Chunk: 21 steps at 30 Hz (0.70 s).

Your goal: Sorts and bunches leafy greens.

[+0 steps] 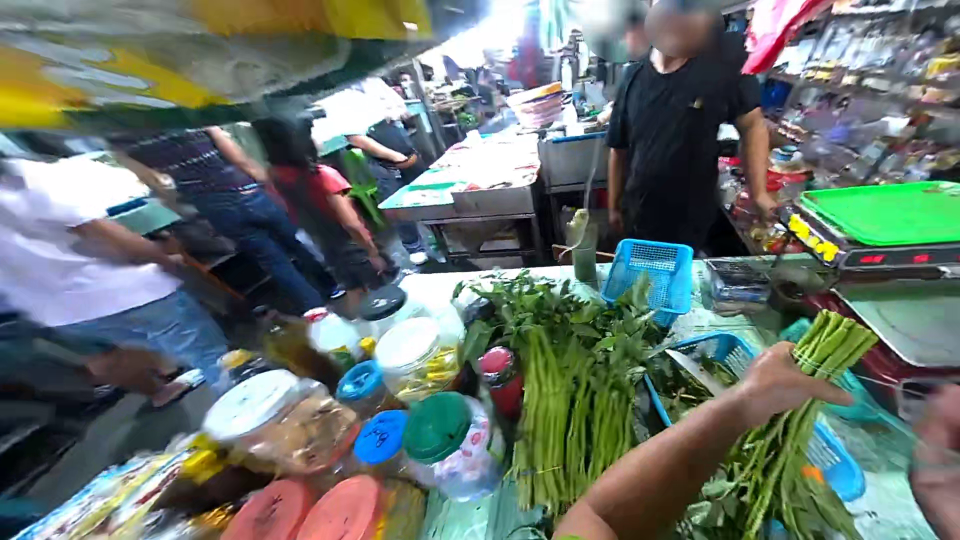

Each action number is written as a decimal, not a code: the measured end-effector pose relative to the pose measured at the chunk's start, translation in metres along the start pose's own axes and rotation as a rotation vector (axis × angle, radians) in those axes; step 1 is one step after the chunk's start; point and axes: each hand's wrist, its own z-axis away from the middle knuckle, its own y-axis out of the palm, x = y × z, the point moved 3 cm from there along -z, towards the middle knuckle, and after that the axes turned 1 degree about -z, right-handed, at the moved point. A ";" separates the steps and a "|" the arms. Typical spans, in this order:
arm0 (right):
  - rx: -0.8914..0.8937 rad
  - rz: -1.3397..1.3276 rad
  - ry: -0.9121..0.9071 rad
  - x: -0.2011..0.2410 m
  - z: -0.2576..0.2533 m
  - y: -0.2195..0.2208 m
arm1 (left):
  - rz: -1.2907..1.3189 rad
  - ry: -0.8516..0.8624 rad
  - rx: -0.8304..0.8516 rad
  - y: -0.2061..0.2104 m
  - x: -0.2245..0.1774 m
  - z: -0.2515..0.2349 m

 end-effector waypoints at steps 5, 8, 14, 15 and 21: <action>-0.370 0.614 -0.023 0.027 0.022 0.007 | -0.868 0.164 0.120 0.046 -0.009 0.018; -0.407 0.854 0.149 0.039 0.036 -0.024 | -1.244 0.296 0.307 0.095 0.008 0.013; -0.381 1.160 0.425 0.064 0.091 -0.044 | -1.454 0.706 0.594 0.161 0.032 0.035; -0.355 1.203 0.448 0.069 0.100 -0.048 | -1.479 0.700 0.642 0.171 0.035 0.035; -0.249 1.544 0.713 0.093 0.130 -0.052 | -1.515 0.756 0.860 0.215 0.032 0.036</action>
